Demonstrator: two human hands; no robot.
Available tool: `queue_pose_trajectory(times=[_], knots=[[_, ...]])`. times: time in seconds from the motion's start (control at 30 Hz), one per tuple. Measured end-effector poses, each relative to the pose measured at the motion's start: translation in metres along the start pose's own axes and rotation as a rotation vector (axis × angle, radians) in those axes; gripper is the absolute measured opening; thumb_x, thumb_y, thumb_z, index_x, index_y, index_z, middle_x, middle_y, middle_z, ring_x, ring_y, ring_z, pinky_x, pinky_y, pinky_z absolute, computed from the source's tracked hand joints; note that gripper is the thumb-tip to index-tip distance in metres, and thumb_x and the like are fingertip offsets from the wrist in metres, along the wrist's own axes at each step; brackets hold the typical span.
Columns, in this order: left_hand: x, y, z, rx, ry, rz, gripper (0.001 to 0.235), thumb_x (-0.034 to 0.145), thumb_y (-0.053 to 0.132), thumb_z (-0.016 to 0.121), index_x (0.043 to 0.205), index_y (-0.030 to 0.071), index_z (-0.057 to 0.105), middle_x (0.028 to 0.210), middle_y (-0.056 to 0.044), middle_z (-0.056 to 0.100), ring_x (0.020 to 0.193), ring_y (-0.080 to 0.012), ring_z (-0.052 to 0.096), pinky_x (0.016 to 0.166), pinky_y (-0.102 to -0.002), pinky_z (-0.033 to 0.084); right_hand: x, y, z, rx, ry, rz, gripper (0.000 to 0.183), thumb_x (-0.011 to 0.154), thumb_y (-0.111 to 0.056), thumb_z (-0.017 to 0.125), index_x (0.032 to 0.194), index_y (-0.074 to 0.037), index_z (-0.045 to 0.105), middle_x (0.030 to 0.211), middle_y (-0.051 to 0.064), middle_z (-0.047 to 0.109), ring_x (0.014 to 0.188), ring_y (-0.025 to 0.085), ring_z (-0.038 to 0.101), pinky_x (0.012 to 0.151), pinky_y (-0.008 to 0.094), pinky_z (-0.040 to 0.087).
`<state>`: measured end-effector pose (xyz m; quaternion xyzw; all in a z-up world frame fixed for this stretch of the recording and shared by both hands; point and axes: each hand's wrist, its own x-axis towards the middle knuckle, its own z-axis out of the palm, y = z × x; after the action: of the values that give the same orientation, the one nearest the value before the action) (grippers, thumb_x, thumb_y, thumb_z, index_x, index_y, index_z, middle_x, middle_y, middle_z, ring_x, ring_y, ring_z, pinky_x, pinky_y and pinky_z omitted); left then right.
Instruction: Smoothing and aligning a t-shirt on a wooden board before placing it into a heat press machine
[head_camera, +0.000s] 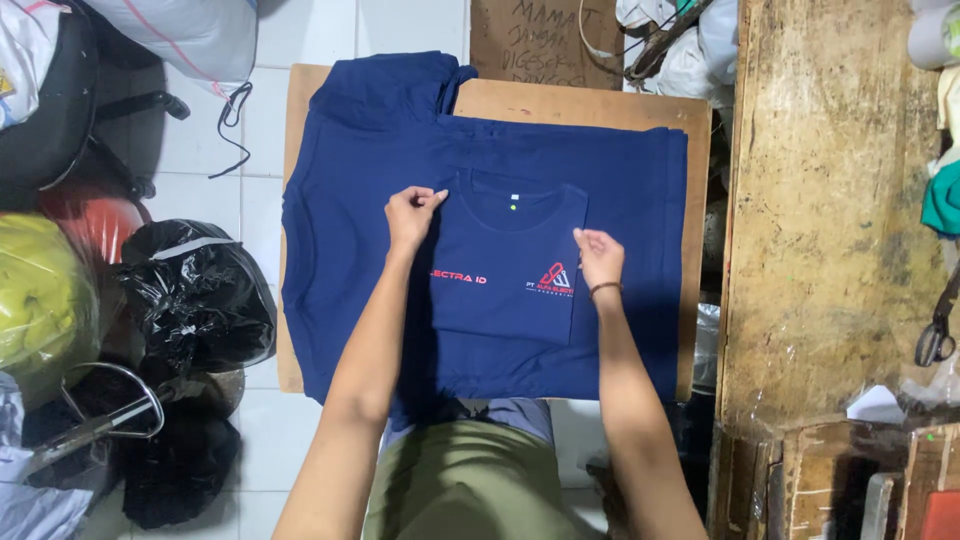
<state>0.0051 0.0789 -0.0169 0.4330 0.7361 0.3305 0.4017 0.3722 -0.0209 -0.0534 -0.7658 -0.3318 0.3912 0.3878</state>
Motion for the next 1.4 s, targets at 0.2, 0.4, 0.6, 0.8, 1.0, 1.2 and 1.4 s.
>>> queue_pose_trajectory(times=[0.2,0.4,0.6,0.8,1.0,1.2,1.4], knots=[[0.025,-0.027,0.002,0.03,-0.026,-0.125,0.007,0.083,0.031,0.082,0.083,0.024,0.082,0.061,-0.004,0.071,0.063,-0.0184,0.072,0.062,-0.033,0.057,0.017,-0.027,0.005,-0.006,-0.013,0.019,0.026,0.09,-0.029,0.086,0.104,-0.009,0.077,0.09,0.009,0.077,0.067,0.011,0.065,0.049,0.024,0.06],[0.024,0.0,-0.001,-0.059,-0.033,-0.078,0.017,0.082,0.025,0.087,0.097,0.018,0.083,0.072,-0.007,0.076,0.057,-0.0123,0.068,0.057,-0.026,0.055,0.022,-0.036,0.006,-0.009,-0.056,0.059,0.028,0.089,-0.029,0.086,0.105,-0.008,0.076,0.082,0.007,0.075,0.055,0.011,0.062,0.042,0.023,0.056],[0.034,0.002,0.007,0.015,-0.052,-0.066,0.017,0.082,0.027,0.088,0.096,0.02,0.083,0.074,-0.002,0.077,0.069,-0.0127,0.071,0.066,-0.03,0.057,0.041,-0.003,0.006,-0.03,-0.001,0.065,0.018,0.091,-0.026,0.083,0.1,-0.012,0.077,0.072,0.005,0.073,0.044,0.013,0.063,0.037,0.021,0.053],[0.033,-0.006,0.008,0.043,-0.023,-0.032,0.014,0.083,0.024,0.087,0.095,0.018,0.083,0.068,-0.001,0.075,0.059,-0.0139,0.07,0.058,-0.028,0.056,0.037,-0.01,0.007,-0.022,0.005,0.061,0.017,0.091,-0.024,0.082,0.1,-0.011,0.078,0.07,0.009,0.071,0.044,0.016,0.064,0.039,0.023,0.05],[0.02,0.003,0.004,0.08,0.01,-0.005,0.015,0.085,0.026,0.086,0.098,0.018,0.083,0.076,-0.002,0.077,0.071,-0.0146,0.07,0.066,-0.031,0.056,0.025,-0.024,-0.001,-0.012,-0.047,0.054,0.022,0.092,-0.023,0.082,0.106,-0.007,0.076,0.076,0.011,0.072,0.048,0.016,0.066,0.045,0.025,0.053],[0.013,0.0,-0.001,0.072,0.008,0.025,0.014,0.085,0.025,0.085,0.096,0.017,0.083,0.073,-0.003,0.076,0.068,-0.0154,0.069,0.063,-0.032,0.054,0.014,-0.031,-0.005,0.027,-0.071,0.058,0.028,0.091,-0.022,0.084,0.111,-0.004,0.075,0.091,0.013,0.076,0.059,0.015,0.069,0.048,0.026,0.056],[-0.01,0.004,-0.02,0.11,-0.041,-0.021,0.005,0.084,0.023,0.084,0.088,0.024,0.083,0.068,0.004,0.074,0.065,-0.0122,0.07,0.064,-0.028,0.056,0.009,-0.01,-0.008,-0.098,-0.121,0.049,0.03,0.088,-0.021,0.088,0.11,-0.006,0.075,0.094,0.01,0.077,0.07,0.014,0.071,0.053,0.025,0.06]])
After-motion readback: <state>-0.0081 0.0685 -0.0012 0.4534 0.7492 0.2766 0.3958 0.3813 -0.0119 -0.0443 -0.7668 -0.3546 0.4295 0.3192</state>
